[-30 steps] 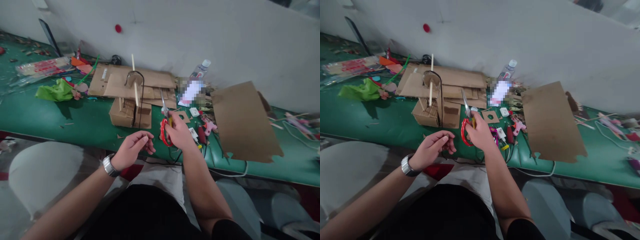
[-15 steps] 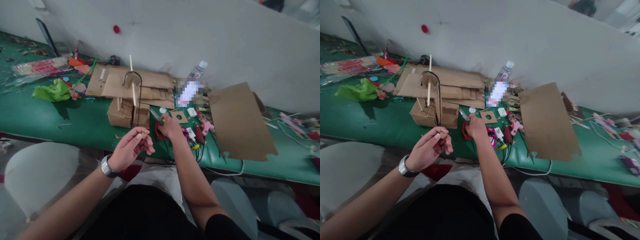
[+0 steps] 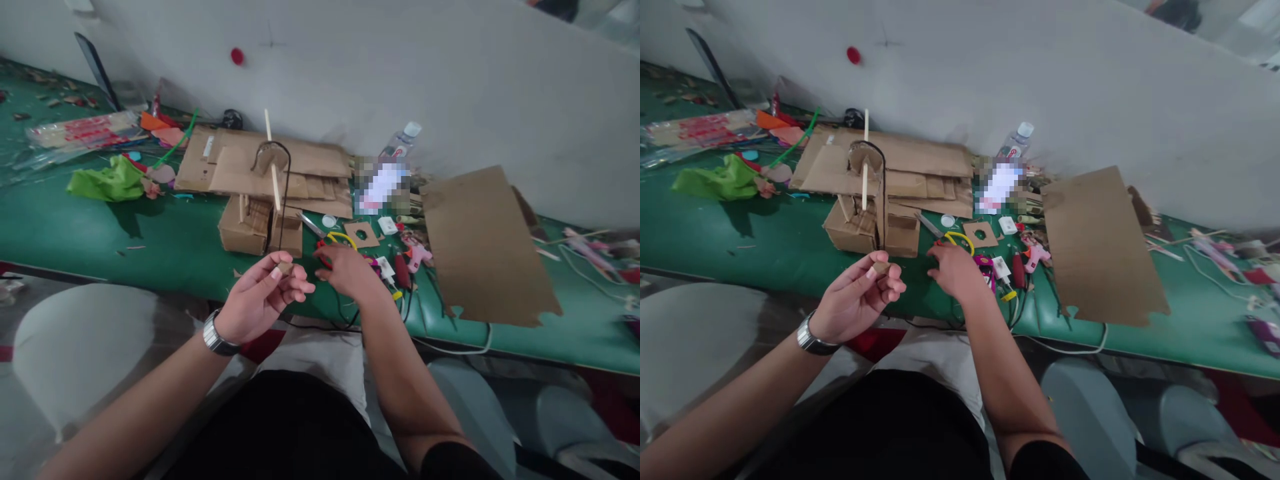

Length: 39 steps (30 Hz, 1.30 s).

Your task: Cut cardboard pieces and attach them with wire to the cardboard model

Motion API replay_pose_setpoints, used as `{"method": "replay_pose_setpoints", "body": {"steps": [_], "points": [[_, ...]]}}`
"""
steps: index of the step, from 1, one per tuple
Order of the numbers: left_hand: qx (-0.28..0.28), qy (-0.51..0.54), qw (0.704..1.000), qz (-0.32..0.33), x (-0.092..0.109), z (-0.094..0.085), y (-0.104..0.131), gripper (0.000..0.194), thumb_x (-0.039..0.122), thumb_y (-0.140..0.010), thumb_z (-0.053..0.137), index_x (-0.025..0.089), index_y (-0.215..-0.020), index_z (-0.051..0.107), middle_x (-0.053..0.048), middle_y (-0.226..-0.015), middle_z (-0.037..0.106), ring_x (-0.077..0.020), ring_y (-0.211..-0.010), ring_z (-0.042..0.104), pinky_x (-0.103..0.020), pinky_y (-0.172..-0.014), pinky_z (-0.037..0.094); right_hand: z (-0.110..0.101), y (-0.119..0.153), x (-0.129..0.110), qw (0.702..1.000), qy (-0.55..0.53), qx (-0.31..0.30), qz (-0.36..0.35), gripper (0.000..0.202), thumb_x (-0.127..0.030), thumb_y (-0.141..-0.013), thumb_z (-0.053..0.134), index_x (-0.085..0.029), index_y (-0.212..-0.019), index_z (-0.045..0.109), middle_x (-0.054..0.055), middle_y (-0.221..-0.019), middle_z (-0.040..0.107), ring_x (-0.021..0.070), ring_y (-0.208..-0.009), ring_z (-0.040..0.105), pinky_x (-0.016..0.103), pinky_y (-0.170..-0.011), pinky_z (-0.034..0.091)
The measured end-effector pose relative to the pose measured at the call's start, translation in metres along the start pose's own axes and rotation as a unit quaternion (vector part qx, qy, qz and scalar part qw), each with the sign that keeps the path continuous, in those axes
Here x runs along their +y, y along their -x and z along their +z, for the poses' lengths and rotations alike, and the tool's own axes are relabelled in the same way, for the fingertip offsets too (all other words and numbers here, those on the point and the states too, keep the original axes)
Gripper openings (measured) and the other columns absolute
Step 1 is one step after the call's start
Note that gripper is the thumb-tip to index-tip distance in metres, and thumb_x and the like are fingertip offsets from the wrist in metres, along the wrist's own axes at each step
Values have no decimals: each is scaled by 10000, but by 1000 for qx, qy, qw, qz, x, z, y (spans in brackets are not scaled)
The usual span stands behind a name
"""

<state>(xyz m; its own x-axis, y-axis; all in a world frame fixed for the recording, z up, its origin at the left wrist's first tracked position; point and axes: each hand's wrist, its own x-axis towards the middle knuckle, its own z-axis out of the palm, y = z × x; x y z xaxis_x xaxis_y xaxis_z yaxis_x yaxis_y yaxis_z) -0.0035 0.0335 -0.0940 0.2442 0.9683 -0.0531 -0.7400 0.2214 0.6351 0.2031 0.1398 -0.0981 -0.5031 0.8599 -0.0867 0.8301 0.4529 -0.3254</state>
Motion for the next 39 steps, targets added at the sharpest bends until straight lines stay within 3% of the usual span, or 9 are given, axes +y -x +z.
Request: {"method": "replay_pose_setpoints", "body": {"steps": [3, 10, 12, 14, 16, 18, 24, 32, 39], "points": [[3, 2, 1000, -3, -1, 0, 0, 116, 224, -1019, 644, 212, -1130, 613, -78, -1153, 783, -210, -1058, 783, -305, -853, 613, 9, 13, -2, 999, -11, -36, 2, 314, -127, -886, 758, -149, -1199, 772, 134, -1166, 736, 256, -1035, 699, 348, -965, 514], [15, -24, 1000, 13, -6, -1, -2, 131, 237, -1021, 636, 223, -1147, 607, -114, -1408, 717, -257, -1287, 707, -373, -990, 584, 17, 18, 5, 997, -80, -14, 3, 316, -68, -845, 703, -150, -1146, 751, 100, -1064, 733, 226, -930, 690, 335, -883, 531], [21, -26, 999, 19, -9, -2, -3, 147, 239, -1015, 645, 222, -1156, 607, -117, -1420, 710, -262, -1305, 696, -393, -1025, 570, 8, 22, 8, 993, -115, 29, 1, 402, -89, -835, 722, -165, -1229, 721, 98, -1105, 740, 231, -934, 700, 349, -882, 544], [27, -32, 999, 18, -13, -3, -5, 160, 251, -1014, 653, 216, -1162, 603, -122, -1411, 713, -258, -1275, 711, -390, -1010, 575, -5, 28, 6, 984, -129, 122, 11, 426, -145, -844, 748, -195, -1265, 703, 99, -1153, 742, 264, -1020, 701, 395, -939, 549], [36, -51, 998, 8, -17, -6, -7, 177, 282, -1024, 654, 212, -1175, 595, -132, -1406, 713, -244, -1195, 744, -355, -924, 596, -17, 35, -1, 964, -130, 231, 32, 377, -190, -877, 731, -223, -1251, 700, 98, -1144, 740, 297, -1087, 684, 450, -991, 543], [48, -77, 996, -4, -22, -10, -9, 221, 327, -1032, 657, 213, -1206, 582, -139, -1403, 710, -225, -1105, 767, -325, -842, 606, -26, 42, -13, 945, -173, 277, 19, 374, -217, -913, 710, -246, -1284, 677, 96, -1204, 730, 286, -1074, 692, 460, -996, 559], [37, -116, 993, -12, -29, -14, -11, 357, 422, -982, 729, 211, -1232, 586, -108, -1287, 717, -204, -1043, 740, -347, -856, 631, -15, 51, -45, 936, -291, 170, -106, 348, -262, -942, 734, -296, -1286, 688, 68, -1209, 735, 254, -1069, 711, 437, -934, 619], [30, -167, 985, -19, -29, -14, -10, 380, 473, -938, 770, 200, -1106, 566, -69, -1110, 746, -173, -922, 735, -331, -836, 633, -1, 53, -44, 931, -312, 149, -114, 323, -218, -949, 718, -293, -1263, 699, 63, -1182, 745, 233, -1012, 732, 433, -925, 640], [49, -246, 968, -17, -29, -14, -7, 369, 454, -959, 739, 211, -1156, 543, -28, -921, 743, -171, -838, 719, -303, -727, 632, 15, 57, -44, 912, -368, 163, -79, 200, -273, -973, 711, -280, -1170, 742, 70, -1167, 763, 239, -1036, 760, 427, -931, 659]]}}
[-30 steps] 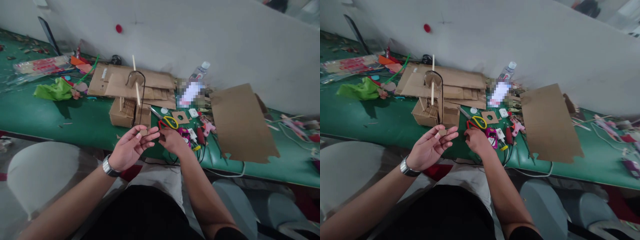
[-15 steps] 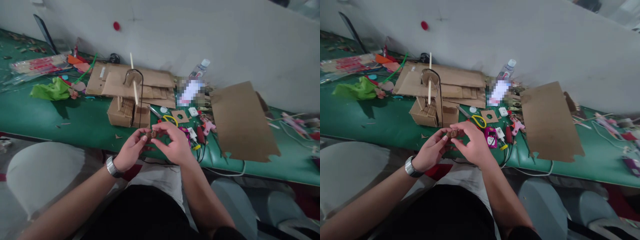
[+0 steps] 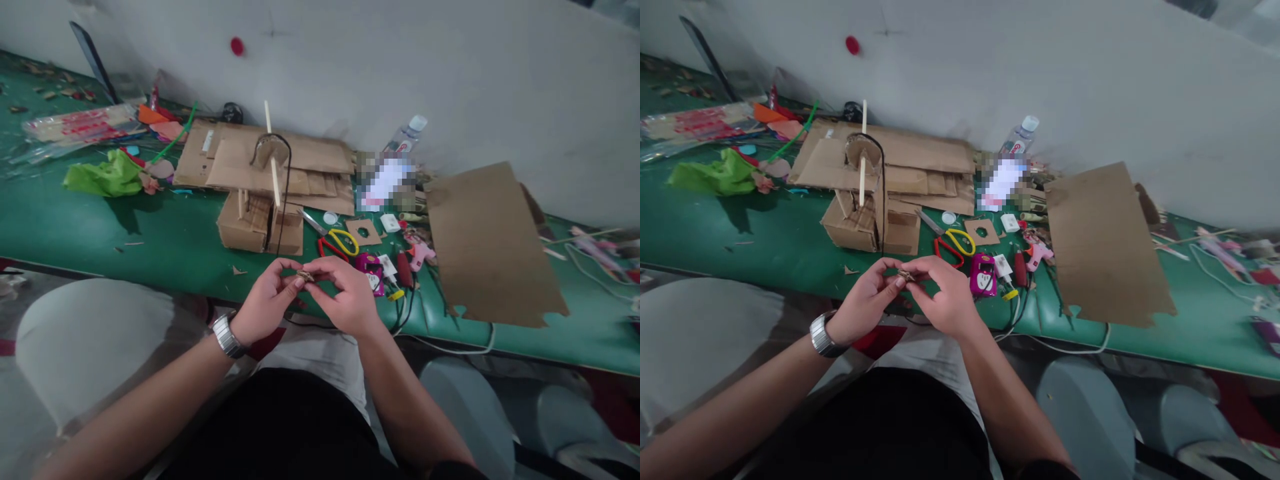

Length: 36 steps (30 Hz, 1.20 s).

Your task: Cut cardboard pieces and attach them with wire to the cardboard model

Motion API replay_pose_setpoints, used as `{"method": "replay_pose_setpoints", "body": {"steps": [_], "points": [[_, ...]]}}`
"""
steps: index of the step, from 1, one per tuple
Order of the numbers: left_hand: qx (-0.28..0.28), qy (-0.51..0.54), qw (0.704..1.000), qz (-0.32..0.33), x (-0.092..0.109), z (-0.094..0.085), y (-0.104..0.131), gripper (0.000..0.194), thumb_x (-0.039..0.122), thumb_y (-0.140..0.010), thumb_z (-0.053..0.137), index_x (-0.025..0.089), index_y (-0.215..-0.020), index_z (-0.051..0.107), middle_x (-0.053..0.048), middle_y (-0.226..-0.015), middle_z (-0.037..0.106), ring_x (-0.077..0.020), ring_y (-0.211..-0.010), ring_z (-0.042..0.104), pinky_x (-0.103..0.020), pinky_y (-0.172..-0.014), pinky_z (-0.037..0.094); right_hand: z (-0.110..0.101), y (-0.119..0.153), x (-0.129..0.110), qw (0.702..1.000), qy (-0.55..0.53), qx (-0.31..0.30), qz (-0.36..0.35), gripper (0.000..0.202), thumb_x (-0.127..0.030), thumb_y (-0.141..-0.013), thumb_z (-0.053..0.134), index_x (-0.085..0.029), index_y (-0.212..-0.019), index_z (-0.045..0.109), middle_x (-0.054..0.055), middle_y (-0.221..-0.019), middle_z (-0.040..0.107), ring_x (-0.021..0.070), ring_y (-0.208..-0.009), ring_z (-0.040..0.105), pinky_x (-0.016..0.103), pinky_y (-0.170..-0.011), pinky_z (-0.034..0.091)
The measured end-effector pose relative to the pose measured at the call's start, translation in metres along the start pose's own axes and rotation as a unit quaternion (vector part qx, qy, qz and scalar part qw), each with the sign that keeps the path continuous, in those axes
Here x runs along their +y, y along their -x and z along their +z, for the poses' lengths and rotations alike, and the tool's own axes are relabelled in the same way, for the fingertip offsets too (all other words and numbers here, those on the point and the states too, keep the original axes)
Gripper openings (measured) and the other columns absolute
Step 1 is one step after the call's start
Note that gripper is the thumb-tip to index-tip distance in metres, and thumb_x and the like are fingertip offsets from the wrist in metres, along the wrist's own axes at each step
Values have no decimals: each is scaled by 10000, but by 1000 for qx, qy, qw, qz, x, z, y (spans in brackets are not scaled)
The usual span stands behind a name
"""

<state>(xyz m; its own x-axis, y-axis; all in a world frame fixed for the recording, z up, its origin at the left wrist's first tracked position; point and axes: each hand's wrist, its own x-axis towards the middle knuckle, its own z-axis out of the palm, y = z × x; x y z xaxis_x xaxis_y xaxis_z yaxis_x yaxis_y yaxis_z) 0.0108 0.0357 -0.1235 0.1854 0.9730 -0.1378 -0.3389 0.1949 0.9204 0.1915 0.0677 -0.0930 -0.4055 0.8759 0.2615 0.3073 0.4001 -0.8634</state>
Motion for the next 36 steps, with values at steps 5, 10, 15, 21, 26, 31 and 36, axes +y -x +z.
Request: {"method": "replay_pose_setpoints", "body": {"steps": [5, 10, 15, 21, 26, 31, 36], "points": [[18, -67, 998, -4, 3, -2, -1, 285, 429, -957, 732, 200, -1030, 578, -43, -938, 758, -170, -821, 724, -295, -707, 619, 4, 4, 8, 999, -27, 20, 26, 161, -288, -967, 729, -266, -1121, 769, 69, -1139, 792, 244, -1040, 774, 424, -946, 660], [33, -93, 995, -3, 5, -5, -2, 299, 391, -893, 793, 196, -903, 566, 7, -803, 716, -136, -715, 696, -256, -651, 590, 3, 6, 10, 999, 0, 34, 17, 216, -212, -963, 719, -270, -1158, 791, 46, -1168, 819, 237, -1096, 778, 417, -993, 642], [34, -84, 996, -11, 8, -5, -2, 320, 375, -849, 828, 183, -850, 572, 14, -771, 713, -115, -671, 681, -240, -631, 582, 1, 6, 9, 999, 14, 26, -30, 302, -178, -967, 708, -280, -1239, 792, 41, -1204, 818, 223, -1102, 780, 390, -1001, 637], [13, -64, 998, -15, 9, -6, -2, 333, 384, -853, 836, 181, -853, 572, -6, -810, 748, -114, -682, 693, -252, -651, 601, -1, 6, 7, 999, 4, 24, -37, 303, -185, -977, 704, -309, -1236, 801, 34, -1178, 822, 234, -1080, 785, 421, -979, 647], [11, -52, 999, -3, 7, -6, -2, 328, 401, -874, 826, 181, -978, 606, -38, -863, 786, -154, -758, 749, -270, -684, 621, 3, 10, 6, 999, -2, 41, -17, 301, -175, -967, 708, -294, -1228, 798, 30, -1179, 826, 221, -1057, 797, 384, -943, 663], [6, -52, 999, 12, 7, -5, -1, 316, 403, -894, 808, 173, -1035, 643, -42, -879, 794, -159, -805, 763, -261, -706, 633, 4, 11, 6, 998, 26, 42, -49, 275, -176, -972, 707, -293, -1203, 801, 33, -1219, 818, 237, -1144, 781, 409, -1007, 649], [3, -77, 997, 19, 8, -5, 1, 280, 412, -916, 781, 178, -980, 640, -36, -860, 789, -151, -752, 754, -265, -692, 630, 3, 10, 9, 995, 50, 44, -73, 271, -191, -971, 740, -306, -1211, 795, 30, -1195, 825, 237, -1099, 792, 420, -991, 651]]}}
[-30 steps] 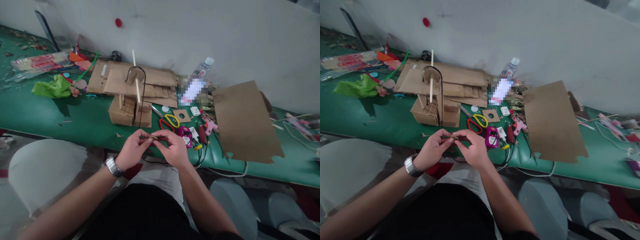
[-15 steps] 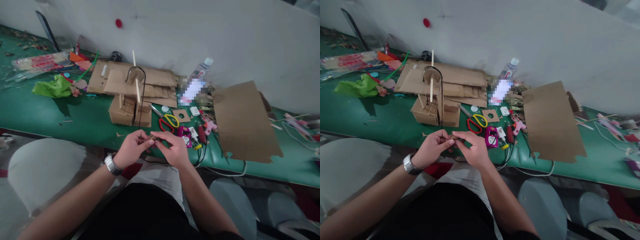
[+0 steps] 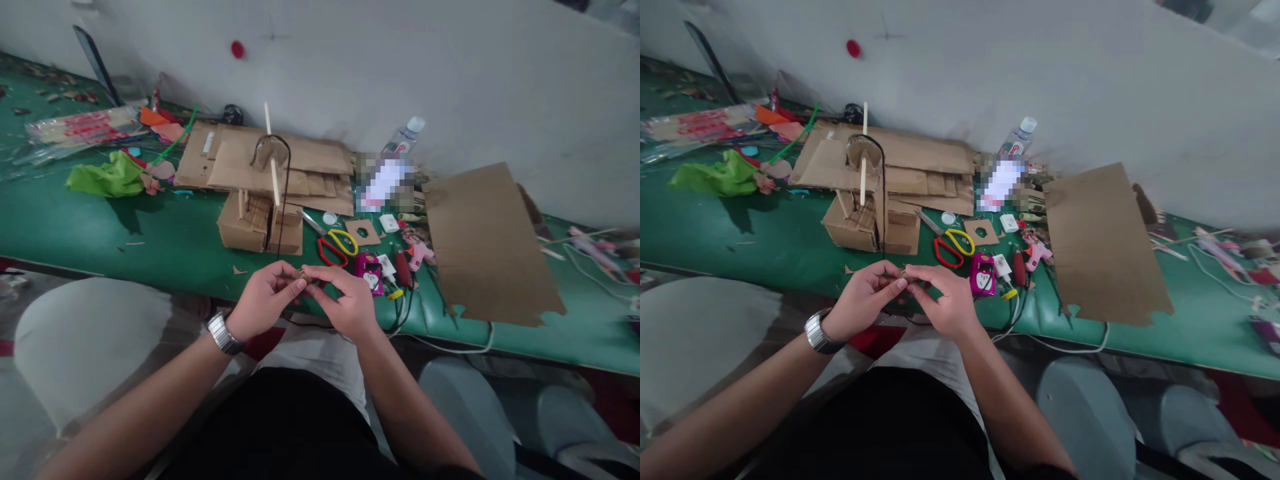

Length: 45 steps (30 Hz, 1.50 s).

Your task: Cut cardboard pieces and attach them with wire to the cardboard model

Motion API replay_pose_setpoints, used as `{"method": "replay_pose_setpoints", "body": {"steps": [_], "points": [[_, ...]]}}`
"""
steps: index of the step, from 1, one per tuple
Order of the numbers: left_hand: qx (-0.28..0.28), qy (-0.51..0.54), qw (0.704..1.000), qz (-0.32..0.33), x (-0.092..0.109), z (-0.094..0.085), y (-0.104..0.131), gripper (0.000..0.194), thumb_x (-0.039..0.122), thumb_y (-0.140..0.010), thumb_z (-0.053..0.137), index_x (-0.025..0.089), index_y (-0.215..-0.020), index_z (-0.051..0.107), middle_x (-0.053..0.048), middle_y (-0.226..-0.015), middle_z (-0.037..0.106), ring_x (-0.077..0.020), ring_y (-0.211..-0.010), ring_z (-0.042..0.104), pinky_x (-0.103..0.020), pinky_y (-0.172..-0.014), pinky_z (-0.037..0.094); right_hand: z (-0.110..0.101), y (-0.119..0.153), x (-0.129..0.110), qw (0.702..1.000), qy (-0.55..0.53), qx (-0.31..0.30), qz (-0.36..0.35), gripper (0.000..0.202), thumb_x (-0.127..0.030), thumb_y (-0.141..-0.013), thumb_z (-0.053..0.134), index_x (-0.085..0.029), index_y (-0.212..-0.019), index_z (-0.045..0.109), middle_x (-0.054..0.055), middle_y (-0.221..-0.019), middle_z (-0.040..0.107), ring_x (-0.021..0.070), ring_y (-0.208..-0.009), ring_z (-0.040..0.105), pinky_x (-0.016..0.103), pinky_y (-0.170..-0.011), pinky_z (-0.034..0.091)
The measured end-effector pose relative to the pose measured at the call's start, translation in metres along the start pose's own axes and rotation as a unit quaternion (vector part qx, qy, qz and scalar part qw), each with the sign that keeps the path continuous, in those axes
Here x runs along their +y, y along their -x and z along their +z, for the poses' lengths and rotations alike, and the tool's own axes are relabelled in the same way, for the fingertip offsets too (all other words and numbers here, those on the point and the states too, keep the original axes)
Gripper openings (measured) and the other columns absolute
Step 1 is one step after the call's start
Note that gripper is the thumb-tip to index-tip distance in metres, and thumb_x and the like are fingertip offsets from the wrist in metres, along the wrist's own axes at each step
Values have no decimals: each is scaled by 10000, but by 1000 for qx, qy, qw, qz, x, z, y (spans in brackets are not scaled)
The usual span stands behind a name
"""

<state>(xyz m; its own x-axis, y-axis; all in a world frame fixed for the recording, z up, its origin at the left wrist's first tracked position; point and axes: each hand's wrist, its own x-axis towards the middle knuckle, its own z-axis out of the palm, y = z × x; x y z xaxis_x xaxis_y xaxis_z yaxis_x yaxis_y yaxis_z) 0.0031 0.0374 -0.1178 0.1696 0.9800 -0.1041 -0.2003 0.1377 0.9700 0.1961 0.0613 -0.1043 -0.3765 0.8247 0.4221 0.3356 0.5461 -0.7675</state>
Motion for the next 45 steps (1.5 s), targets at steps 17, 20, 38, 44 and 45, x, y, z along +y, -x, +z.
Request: {"method": "replay_pose_setpoints", "body": {"steps": [17, 20, 38, 44, 45], "points": [[8, -331, 926, 180, 11, 0, 9, 86, 208, -953, 683, 207, -1017, 741, -6, -900, 775, -149, -805, 700, -276, -763, 525, -9, -3, -7, 999, -24, -18, 13, 122, -191, -966, 704, -229, -1019, 808, 64, -966, 777, 206, -891, 740, 345, -771, 616], [0, -325, 929, 175, 14, 0, 9, 59, 207, -946, 679, 201, -980, 727, -5, -876, 759, -147, -788, 682, -274, -747, 511, -8, -3, -7, 998, -49, -14, 37, 80, -200, -944, 732, -229, -955, 806, 51, -920, 782, 201, -853, 736, 330, -740, 608], [-82, 206, 966, -132, 9, 1, 4, 294, 304, -788, 855, 165, -771, 597, 20, -690, 634, -108, -613, 675, -211, -612, 511, 22, 13, 4, 954, -276, 32, 110, 159, -407, -942, 790, -254, -949, 747, 36, -925, 699, 192, -831, 699, 344, -725, 616], [-25, 45, 999, -3, 14, -4, 5, 215, 327, -897, 702, 195, -790, 570, 1, -724, 629, -136, -647, 642, -264, -622, 499, 26, 11, 1, 938, -312, 128, 81, 236, -475, -980, 715, -258, -913, 651, 26, -839, 643, 194, -757, 652, 354, -683, 592], [-10, -60, 996, 67, 14, -6, 5, 188, 315, -922, 679, 199, -805, 589, -8, -739, 639, -147, -673, 636, -280, -640, 499, 25, 10, 2, 941, -296, 138, 89, 245, -482, -975, 715, -255, -910, 649, 29, -836, 649, 198, -759, 656, 359, -688, 595]]}}
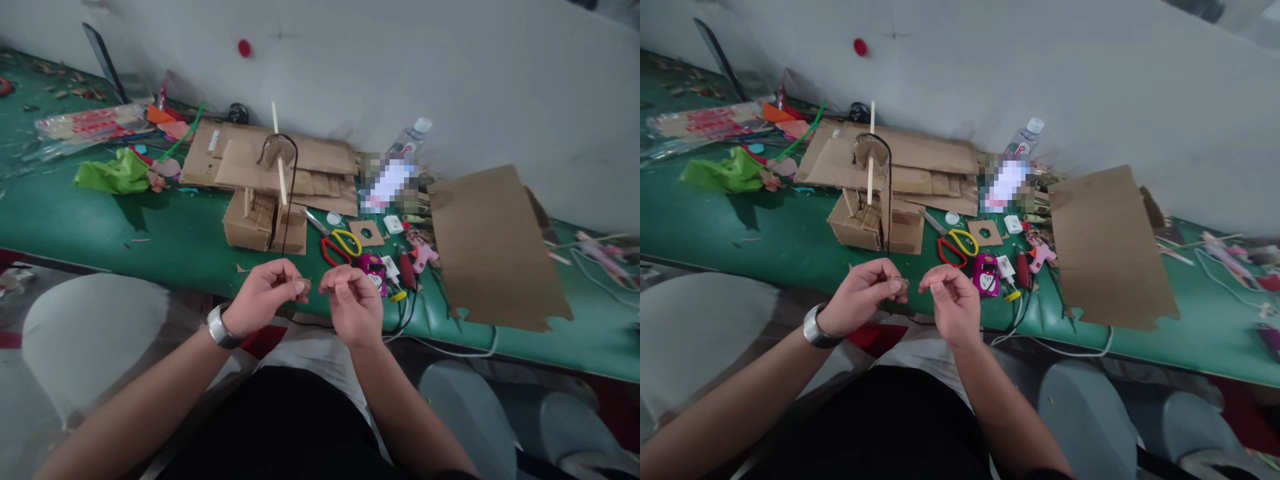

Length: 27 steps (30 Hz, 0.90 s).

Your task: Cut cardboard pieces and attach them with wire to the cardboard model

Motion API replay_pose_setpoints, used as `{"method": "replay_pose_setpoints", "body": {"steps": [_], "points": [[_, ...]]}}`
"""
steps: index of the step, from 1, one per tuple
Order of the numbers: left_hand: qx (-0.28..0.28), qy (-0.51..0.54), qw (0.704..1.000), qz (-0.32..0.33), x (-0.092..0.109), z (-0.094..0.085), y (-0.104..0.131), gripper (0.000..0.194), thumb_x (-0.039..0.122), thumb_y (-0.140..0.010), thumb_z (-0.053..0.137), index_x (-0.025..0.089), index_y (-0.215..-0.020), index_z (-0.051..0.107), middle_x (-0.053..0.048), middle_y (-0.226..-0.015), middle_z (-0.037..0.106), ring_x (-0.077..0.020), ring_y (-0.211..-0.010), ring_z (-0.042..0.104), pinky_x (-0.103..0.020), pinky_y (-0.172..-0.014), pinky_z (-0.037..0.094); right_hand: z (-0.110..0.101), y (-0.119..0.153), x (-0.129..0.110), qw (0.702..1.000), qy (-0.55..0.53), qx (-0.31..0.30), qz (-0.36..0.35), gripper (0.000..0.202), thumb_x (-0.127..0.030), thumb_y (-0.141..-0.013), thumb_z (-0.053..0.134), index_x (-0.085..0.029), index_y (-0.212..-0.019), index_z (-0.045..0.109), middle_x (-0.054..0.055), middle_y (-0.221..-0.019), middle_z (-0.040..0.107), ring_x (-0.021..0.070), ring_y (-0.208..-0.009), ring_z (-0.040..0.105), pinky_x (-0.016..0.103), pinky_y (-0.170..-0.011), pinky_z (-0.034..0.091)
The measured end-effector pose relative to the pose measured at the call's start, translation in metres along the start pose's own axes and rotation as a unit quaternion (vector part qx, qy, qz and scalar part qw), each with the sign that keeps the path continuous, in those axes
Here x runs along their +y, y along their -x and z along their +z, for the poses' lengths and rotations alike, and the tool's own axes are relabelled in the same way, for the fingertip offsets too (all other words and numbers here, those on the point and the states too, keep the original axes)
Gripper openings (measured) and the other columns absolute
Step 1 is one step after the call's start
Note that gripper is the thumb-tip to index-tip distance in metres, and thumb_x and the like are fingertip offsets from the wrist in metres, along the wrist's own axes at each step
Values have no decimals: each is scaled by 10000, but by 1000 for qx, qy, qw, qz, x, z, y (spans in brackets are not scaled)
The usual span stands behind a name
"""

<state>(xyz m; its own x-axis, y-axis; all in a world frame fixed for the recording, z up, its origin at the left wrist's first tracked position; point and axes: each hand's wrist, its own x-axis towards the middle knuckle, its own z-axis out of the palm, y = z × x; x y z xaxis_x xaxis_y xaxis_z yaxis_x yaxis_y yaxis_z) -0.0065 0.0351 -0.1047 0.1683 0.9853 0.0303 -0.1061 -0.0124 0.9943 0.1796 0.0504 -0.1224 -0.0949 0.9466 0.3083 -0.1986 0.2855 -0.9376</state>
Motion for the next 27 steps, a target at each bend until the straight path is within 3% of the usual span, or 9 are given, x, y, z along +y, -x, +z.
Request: {"method": "replay_pose_setpoints", "body": {"steps": [2, 4, 6, 8, 13, 17, 21, 24, 27], "points": [[-15, -248, 956, 155, 0, -4, 1, 120, 258, -960, 634, 203, -854, 647, -31, -791, 665, -170, -741, 618, -313, -695, 495, -7, -3, 2, 997, 65, 10, 27, 230, -463, -958, 735, -243, -926, 676, 38, -860, 683, 193, -748, 667, 357, -696, 601], [-90, -419, 858, 283, -3, -5, 1, 154, 198, -989, 574, 199, -863, 663, -42, -795, 654, -186, -758, 590, -334, -707, 477, -15, -6, 6, 989, 137, 21, 58, 191, -413, -930, 767, -228, -945, 721, 37, -880, 717, 177, -723, 670, 337, -691, 595], [-150, -505, 775, 348, -8, -3, 1, 196, 137, -998, 538, 186, -846, 650, -45, -787, 633, -192, -745, 568, -342, -691, 461, -23, -9, 10, 980, 184, 37, 71, 165, -370, -891, 799, -217, -932, 751, 31, -860, 735, 166, -692, 666, 319, -673, 583], [-169, -539, 739, 368, -15, 1, 1, 222, 82, -991, 526, 183, -821, 628, -45, -787, 619, -195, -739, 554, -343, -680, 451, -28, -12, 14, 975, 203, 47, 75, 164, -358, -859, 814, -210, -910, 763, 24, -818, 742, 163, -654, 661, 313, -640, 572], [-191, -552, 723, 369, -27, 5, 1, 220, 56, -989, 528, 185, -843, 628, -49, -802, 622, -204, -775, 558, -344, -688, 444, -34, -16, 24, 970, 214, 61, 98, 203, -361, -826, 832, -191, -910, 761, 27, -784, 757, 166, -613, 675, 312, -599, 580], [-194, -565, 713, 368, -29, 5, 1, 199, 66, -986, 547, 184, -849, 630, -44, -805, 632, -205, -772, 569, -350, -683, 448, -34, -16, 27, 975, 183, 64, 108, 253, -328, -852, 803, -190, -1062, 768, 52, -897, 790, 174, -658, 706, 327, -625, 607], [-194, -568, 713, 363, -29, 6, 1, 197, 58, -978, 552, 189, -850, 625, -45, -809, 642, -206, -770, 579, -350, -685, 456, -30, -12, 20, 977, 173, 37, 117, 246, -315, -900, 750, -197, -1114, 774, 31, -776, 758, 187, -653, 708, 340, -647, 614], [-190, -545, 738, 351, -29, 6, 1, 192, 71, -973, 551, 191, -841, 621, -49, -813, 650, -204, -775, 592, -344, -698, 465, -28, -4, 14, 979, 179, -8, 100, 161, -338, -932, 724, -207, -1012, 773, 49, -872, 776, 176, -656, 700, 333, -645, 609], [-133, -470, 822, 292, -25, 6, 1, 121, 125, -941, 593, 195, -848, 626, -39, -818, 673, -193, -777, 612, -329, -702, 467, -30, 8, 11, 980, 178, -61, 68, 220, -388, -1021, 626, -224, -1055, 768, 63, -931, 764, 179, -695, 696, 340, -671, 614]]}}
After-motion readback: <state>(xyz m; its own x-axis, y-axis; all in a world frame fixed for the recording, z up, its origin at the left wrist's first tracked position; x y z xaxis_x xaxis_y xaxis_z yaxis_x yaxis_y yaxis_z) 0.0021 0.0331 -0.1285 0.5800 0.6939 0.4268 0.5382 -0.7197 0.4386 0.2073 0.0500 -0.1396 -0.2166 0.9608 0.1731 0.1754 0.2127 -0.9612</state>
